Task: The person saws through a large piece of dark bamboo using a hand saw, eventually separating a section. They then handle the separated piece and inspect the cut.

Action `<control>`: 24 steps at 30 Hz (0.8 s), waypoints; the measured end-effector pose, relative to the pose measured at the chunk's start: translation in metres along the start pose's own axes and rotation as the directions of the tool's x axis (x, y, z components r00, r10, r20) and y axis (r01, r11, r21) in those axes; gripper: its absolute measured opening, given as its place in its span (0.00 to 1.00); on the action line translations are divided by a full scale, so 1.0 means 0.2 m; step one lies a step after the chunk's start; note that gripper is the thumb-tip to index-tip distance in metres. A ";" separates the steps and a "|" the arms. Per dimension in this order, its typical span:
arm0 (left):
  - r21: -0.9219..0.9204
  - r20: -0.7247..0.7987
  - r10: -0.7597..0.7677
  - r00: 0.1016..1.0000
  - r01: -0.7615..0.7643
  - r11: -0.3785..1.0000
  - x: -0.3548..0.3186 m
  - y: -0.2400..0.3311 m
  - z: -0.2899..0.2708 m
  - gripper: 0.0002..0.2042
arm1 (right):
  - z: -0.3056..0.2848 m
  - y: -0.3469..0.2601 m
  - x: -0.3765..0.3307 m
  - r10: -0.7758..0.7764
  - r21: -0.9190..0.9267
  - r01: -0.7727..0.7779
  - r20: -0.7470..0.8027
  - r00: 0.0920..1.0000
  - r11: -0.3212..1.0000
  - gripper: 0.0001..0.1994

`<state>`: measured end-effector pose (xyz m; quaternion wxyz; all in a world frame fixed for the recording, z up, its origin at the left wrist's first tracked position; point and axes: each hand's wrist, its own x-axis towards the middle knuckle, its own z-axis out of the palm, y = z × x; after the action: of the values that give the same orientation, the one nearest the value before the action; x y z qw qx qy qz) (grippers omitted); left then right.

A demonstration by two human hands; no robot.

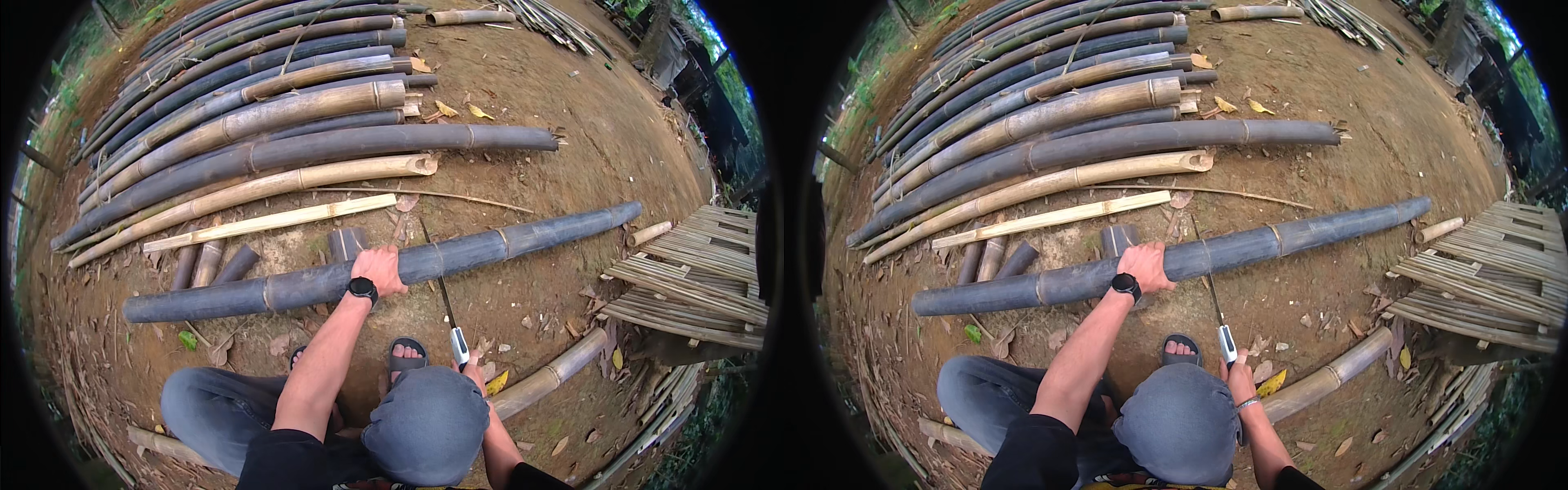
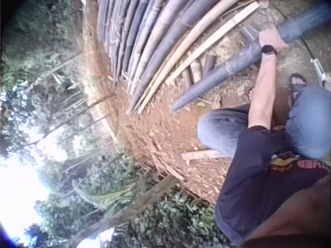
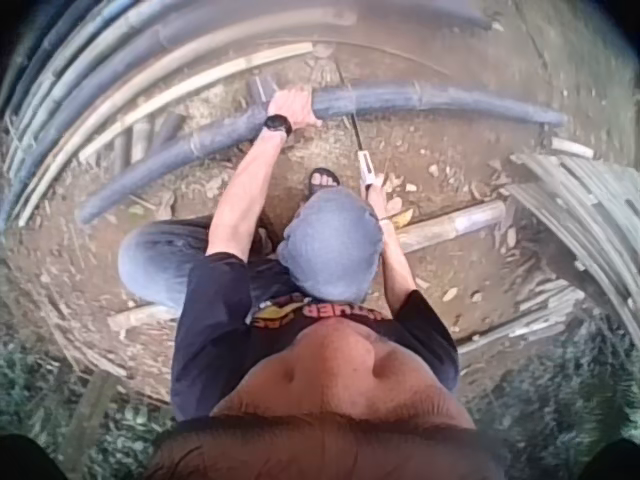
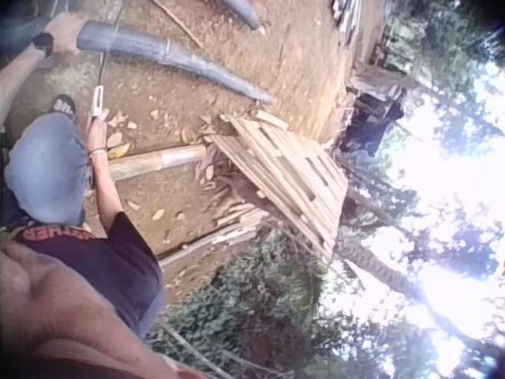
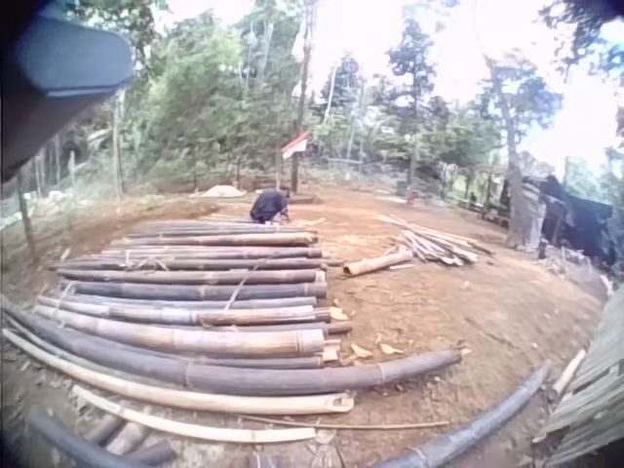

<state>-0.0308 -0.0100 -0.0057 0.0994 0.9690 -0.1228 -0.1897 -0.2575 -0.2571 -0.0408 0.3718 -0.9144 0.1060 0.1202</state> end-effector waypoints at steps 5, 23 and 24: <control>0.011 -0.070 0.031 0.997 -0.031 0.999 -0.05 -0.01 0.03 0.36 | 0.12 -0.07 0.23 0.024 -0.058 -0.024 -0.002 1.000 0.998 0.19; 0.034 -0.137 0.047 0.989 -0.043 0.999 -0.05 0.00 0.03 0.37 | 0.02 -0.13 0.27 0.042 -0.139 -0.030 0.086 0.995 0.990 0.21; 0.031 -0.087 0.034 0.996 -0.031 0.999 -0.06 0.01 0.03 0.37 | 0.03 -0.11 0.20 0.089 -0.138 -0.075 0.094 0.992 0.988 0.21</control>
<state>-0.0436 -0.0086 -0.0065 0.0934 0.9757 -0.1369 -0.1434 -0.2145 -0.2423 -0.0427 0.3089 -0.9251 0.1164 0.1879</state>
